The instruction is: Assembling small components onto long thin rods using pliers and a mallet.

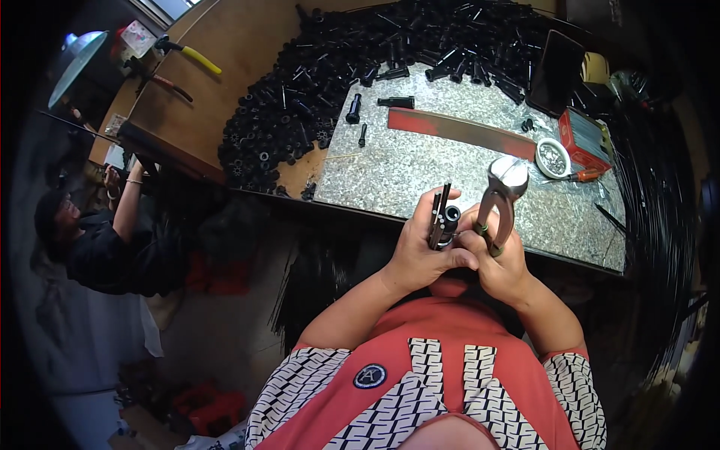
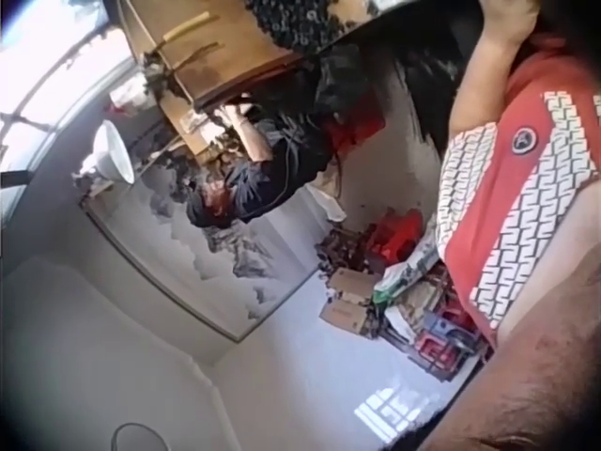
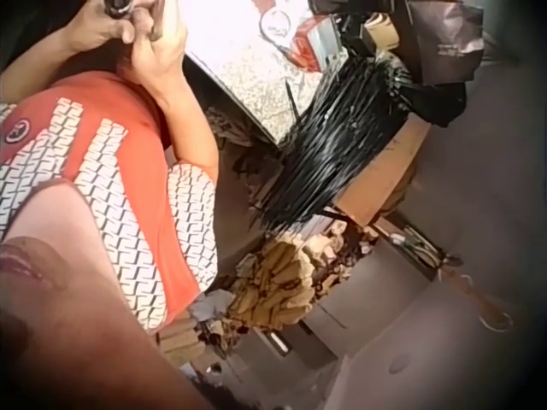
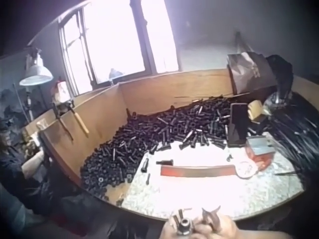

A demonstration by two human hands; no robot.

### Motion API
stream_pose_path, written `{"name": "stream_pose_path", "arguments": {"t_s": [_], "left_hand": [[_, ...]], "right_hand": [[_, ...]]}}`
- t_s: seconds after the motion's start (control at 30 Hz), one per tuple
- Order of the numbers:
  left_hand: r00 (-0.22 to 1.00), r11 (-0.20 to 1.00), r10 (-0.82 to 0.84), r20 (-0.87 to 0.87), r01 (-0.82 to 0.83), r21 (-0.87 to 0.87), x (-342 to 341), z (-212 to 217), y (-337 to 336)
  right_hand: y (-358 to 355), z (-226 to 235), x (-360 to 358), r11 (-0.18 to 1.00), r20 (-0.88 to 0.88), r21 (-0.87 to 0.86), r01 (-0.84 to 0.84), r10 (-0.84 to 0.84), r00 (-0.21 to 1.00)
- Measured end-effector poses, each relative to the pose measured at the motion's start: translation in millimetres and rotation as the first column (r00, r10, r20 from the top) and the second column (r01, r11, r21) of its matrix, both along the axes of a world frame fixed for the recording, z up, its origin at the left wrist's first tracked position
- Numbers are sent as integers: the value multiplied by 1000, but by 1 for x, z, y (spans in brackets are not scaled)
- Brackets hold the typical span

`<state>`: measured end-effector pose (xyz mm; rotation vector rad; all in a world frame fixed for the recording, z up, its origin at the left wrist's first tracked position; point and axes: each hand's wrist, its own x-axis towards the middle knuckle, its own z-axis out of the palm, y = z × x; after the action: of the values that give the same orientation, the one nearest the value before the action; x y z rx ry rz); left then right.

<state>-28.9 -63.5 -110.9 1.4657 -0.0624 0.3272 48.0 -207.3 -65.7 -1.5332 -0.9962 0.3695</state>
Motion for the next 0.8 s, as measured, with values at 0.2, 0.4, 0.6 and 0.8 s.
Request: {"name": "stream_pose_path", "arguments": {"t_s": [0.2,0.4,0.6,0.8], "left_hand": [[1000,960,-20,10,22,-279,2,2,-5],[995,953,-80,60,94,-289,1,-1,-2],[998,947,-33,51,47,-319,0,10,-3],[999,948,-40,20,44,-316,-4,5,1]], "right_hand": [[6,5,-3,999,20,30,19,-19,1000],[8,0,1,999,63,41,7,-10,998],[10,-5,1,997,55,82,-7,3,998],[13,-3,-1,996,15,81,-25,24,1000]]}}
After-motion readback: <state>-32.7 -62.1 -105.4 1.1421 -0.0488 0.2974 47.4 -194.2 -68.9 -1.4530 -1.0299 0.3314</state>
